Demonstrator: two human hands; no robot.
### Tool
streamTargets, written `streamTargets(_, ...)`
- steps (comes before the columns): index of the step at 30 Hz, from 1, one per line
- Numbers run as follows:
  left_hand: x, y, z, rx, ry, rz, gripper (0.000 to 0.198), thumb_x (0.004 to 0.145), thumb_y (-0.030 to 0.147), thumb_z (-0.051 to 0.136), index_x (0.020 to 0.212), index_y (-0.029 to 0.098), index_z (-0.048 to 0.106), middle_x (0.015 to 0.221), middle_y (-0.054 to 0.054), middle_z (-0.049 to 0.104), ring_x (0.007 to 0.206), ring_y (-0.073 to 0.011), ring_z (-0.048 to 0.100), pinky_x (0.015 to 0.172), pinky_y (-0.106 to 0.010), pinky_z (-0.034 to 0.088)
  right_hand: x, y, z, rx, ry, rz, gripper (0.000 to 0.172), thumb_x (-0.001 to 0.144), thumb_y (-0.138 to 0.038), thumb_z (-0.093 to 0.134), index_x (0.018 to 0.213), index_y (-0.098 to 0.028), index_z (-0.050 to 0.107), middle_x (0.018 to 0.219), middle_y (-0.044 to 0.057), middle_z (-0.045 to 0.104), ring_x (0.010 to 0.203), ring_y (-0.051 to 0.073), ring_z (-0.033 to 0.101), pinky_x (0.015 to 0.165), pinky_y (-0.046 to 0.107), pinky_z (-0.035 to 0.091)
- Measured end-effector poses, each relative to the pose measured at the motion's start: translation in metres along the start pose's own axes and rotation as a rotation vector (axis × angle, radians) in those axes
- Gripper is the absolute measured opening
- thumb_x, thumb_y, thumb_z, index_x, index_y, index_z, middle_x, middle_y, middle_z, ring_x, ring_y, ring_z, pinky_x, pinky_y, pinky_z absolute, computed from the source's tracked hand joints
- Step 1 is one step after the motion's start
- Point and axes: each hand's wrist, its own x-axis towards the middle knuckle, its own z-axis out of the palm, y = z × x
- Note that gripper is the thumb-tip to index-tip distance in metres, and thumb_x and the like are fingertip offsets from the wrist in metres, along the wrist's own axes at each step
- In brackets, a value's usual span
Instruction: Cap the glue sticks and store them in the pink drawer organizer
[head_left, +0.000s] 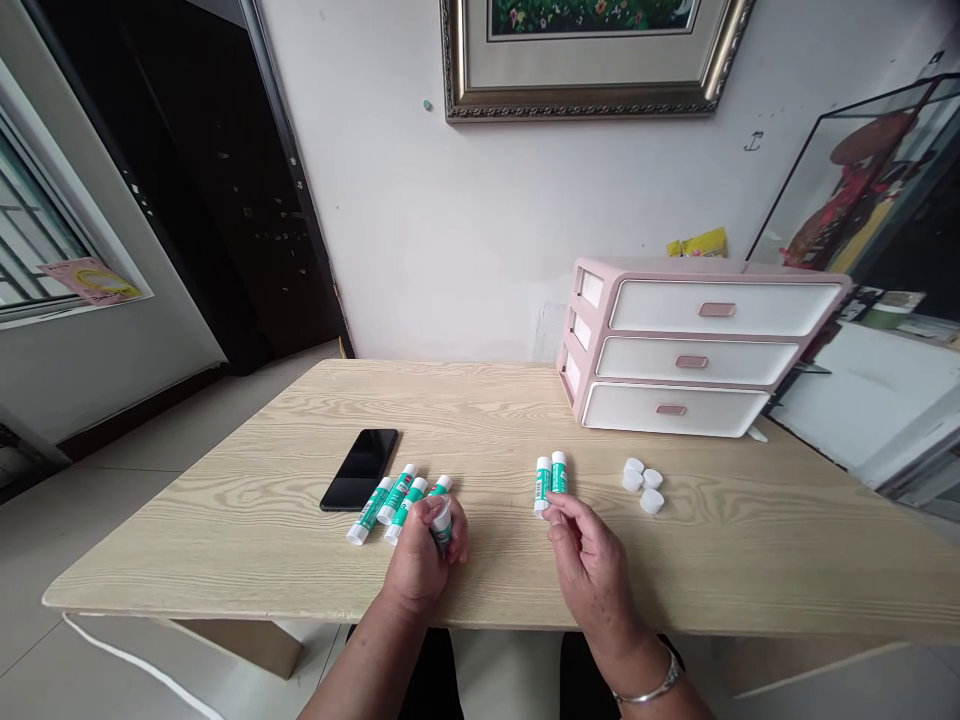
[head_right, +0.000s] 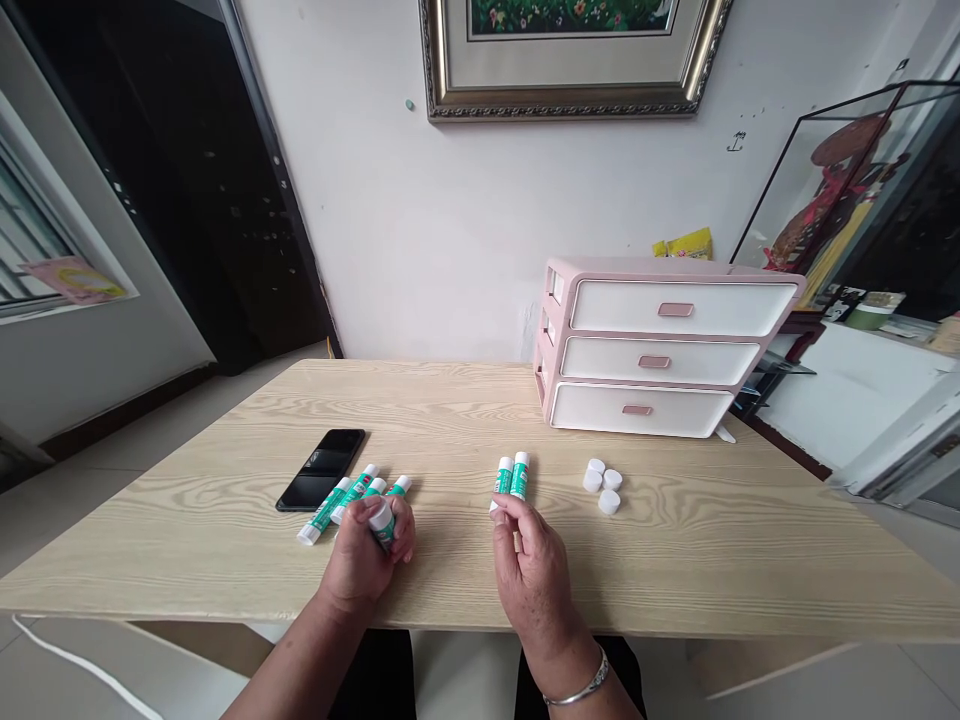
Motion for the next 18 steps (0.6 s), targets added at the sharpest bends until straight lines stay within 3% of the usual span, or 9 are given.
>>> streamTargets(8, 0.003, -0.001, 0.0, 0.023, 0.067, 0.056, 0.051, 0.088, 0.055, 0.052, 0.052, 0.02, 0.05, 0.045, 0.003, 0.043, 0.039, -0.009, 0.037, 0.042, -0.023, 0.036, 0.002, -0.007, 0.0, 0.021, -0.005, 0.011, 0.021, 0.1, -0.031, 0.052, 0.113, -0.024, 0.068, 0.101, 0.008, 0.077, 0.087, 0.021, 0.073, 0.074, 0.031, 0.059)
streamTargets(11, 0.002, -0.001, 0.004, 0.113, 0.073, 0.051, 0.052, 0.092, 0.062, 0.049, 0.064, 0.019, 0.057, 0.052, 0.001, 0.049, 0.044, -0.0101, 0.042, 0.045, -0.023, 0.036, 0.003, -0.012, 0.0, 0.031, 0.0, 0.001, 0.021, 0.1, -0.031, 0.052, 0.112, -0.023, 0.068, 0.101, 0.009, 0.077, 0.088, 0.021, 0.073, 0.074, 0.03, 0.059)
streamTargets(14, 0.001, -0.003, 0.007, 0.195, 0.061, 0.004, 0.041, 0.093, 0.056, 0.051, 0.088, 0.018, 0.064, 0.067, 0.0, 0.058, 0.054, -0.0111, 0.05, 0.053, -0.023, 0.041, 0.003, -0.015, -0.001, 0.041, -0.001, -0.009, 0.02, 0.099, -0.03, 0.053, 0.111, -0.023, 0.068, 0.102, 0.009, 0.077, 0.09, 0.021, 0.073, 0.078, 0.03, 0.058)
streamTargets(18, 0.005, -0.007, 0.008, 0.372, 0.006, -0.078, 0.022, 0.089, 0.038, 0.056, 0.099, 0.02, 0.065, 0.078, 0.0, 0.064, 0.063, -0.0135, 0.056, 0.061, -0.025, 0.046, 0.002, -0.016, -0.002, 0.07, 0.019, 0.0, 0.021, 0.099, -0.028, 0.052, 0.111, -0.022, 0.067, 0.101, 0.009, 0.077, 0.089, 0.02, 0.073, 0.077, 0.029, 0.059)
